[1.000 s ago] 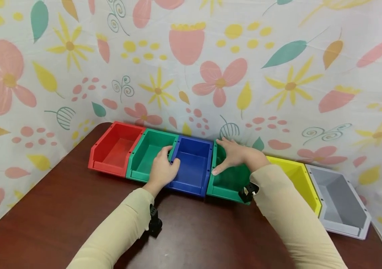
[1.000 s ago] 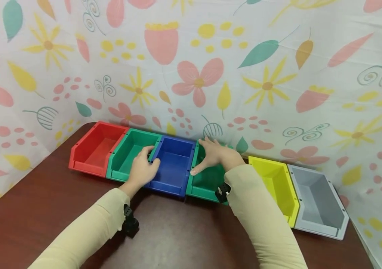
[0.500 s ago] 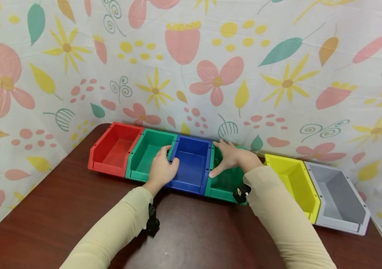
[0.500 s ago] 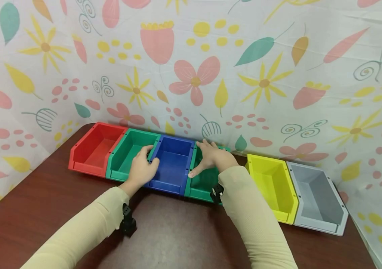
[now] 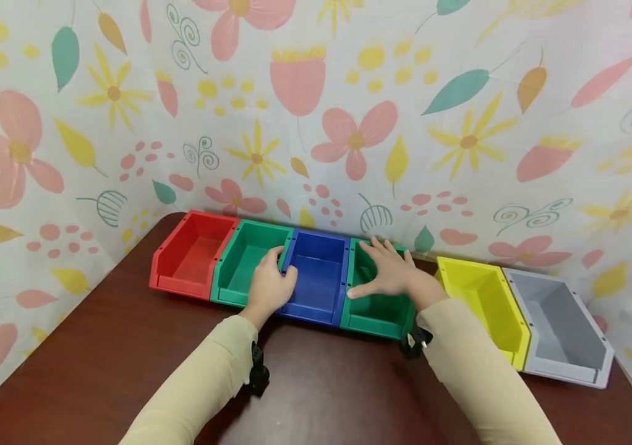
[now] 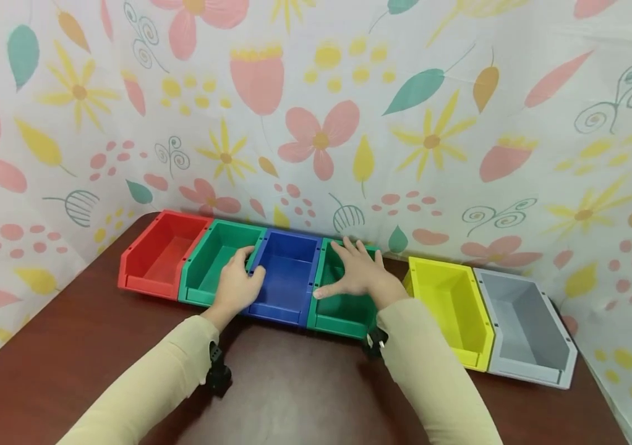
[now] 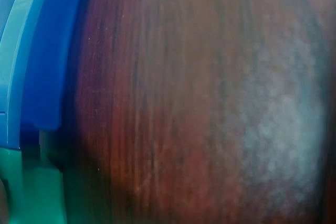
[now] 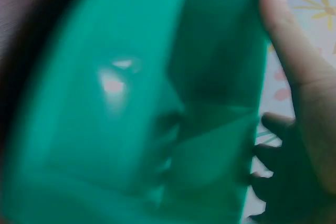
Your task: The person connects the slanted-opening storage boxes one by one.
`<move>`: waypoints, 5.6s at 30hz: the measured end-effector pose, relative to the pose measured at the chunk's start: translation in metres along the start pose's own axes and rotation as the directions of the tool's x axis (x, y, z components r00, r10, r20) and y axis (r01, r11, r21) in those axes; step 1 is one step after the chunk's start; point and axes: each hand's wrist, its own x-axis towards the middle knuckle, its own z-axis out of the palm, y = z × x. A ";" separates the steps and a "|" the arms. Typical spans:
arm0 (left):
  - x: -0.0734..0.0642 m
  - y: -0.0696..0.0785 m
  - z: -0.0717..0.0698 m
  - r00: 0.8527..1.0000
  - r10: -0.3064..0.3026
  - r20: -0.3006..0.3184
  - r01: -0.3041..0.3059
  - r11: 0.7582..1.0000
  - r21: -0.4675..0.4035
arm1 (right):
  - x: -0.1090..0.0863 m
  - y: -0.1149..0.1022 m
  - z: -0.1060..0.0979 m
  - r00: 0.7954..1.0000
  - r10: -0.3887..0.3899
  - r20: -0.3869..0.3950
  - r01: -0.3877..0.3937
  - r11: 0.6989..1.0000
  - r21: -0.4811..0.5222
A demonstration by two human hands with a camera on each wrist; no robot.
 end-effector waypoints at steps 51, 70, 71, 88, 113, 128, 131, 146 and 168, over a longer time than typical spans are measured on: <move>-0.008 0.045 0.022 0.918 0.378 0.120 -0.395 0.896 0.202 | -0.149 0.121 0.006 0.918 0.297 -0.263 -0.259 0.950 0.173; -0.008 0.045 0.048 0.940 0.115 0.322 -0.081 0.990 -0.118 | -0.121 0.123 0.052 0.608 0.673 -0.421 -0.176 0.631 0.755; -0.008 0.044 0.048 0.941 0.112 0.318 -0.078 0.990 -0.117 | -0.120 0.123 0.053 0.601 0.691 -0.401 -0.185 0.608 0.772; -0.008 0.045 0.050 0.946 0.102 0.306 -0.074 0.992 -0.102 | -0.110 0.108 0.049 0.582 0.729 -0.361 -0.087 0.497 0.863; -0.009 0.043 0.051 0.951 0.121 0.284 -0.096 0.990 -0.103 | -0.103 0.072 0.033 0.583 0.689 -0.430 -0.049 0.558 0.828; -0.006 0.047 0.040 0.954 0.125 0.272 -0.097 0.989 -0.113 | -0.111 0.061 0.019 0.657 0.575 -0.487 -0.102 0.708 0.698; -0.004 0.047 0.039 0.956 0.129 0.265 -0.102 0.988 -0.113 | -0.112 0.060 0.014 0.679 0.551 -0.485 -0.116 0.733 0.671; -0.009 0.048 0.048 0.945 0.098 0.313 -0.078 0.994 -0.075 | -0.105 0.051 -0.032 0.942 0.025 -0.335 0.029 0.987 0.155; -0.011 0.042 0.046 0.953 0.113 0.280 -0.089 0.991 -0.100 | -0.046 0.050 -0.070 0.992 -0.087 0.088 0.080 0.994 0.077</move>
